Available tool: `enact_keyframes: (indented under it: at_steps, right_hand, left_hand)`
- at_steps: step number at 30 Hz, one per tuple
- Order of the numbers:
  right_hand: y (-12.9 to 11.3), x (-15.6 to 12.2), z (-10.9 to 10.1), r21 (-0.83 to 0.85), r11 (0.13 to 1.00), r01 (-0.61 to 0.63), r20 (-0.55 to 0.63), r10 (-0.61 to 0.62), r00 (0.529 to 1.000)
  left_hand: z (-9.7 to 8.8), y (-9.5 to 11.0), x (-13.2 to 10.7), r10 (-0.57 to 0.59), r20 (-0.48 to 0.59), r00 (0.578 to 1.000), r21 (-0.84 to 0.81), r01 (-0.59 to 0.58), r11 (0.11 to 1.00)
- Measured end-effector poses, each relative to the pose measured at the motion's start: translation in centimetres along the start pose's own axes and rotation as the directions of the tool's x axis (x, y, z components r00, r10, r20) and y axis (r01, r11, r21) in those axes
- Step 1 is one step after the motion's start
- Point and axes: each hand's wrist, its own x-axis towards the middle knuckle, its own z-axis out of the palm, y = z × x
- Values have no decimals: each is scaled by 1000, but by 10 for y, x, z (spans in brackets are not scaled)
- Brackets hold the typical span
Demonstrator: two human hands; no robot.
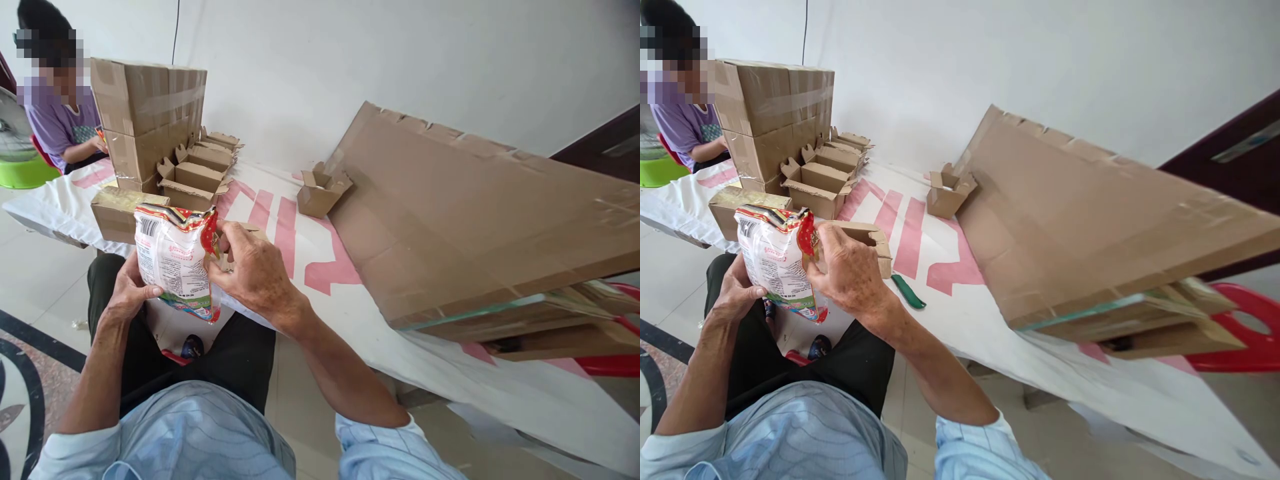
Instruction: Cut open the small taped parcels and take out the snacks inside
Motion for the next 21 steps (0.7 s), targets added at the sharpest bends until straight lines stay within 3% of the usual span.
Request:
enact_keyframes:
  at_steps: [6, 13, 17, 21]
  right_hand:
    - [-6, 1, -17, 342, 938, -60, 105, 25, 994]
    - [-5, 1, -23, 438, 889, -132, 145, 75, 987]
    - [-3, -7, -19, 312, 948, -67, 1, 71, 998]
    - [-7, -20, -14, 188, 977, 104, -205, -65, 977]
  left_hand:
    - [7, -5, -3, -75, 28, 997, -107, 77, 991]
    - [12, -19, -7, -187, 125, 974, -173, 207, 963]
    - [17, -21, -8, -199, 122, 972, -207, 221, 953]
    - [21, -20, -8, -197, 99, 975, -200, 213, 956]
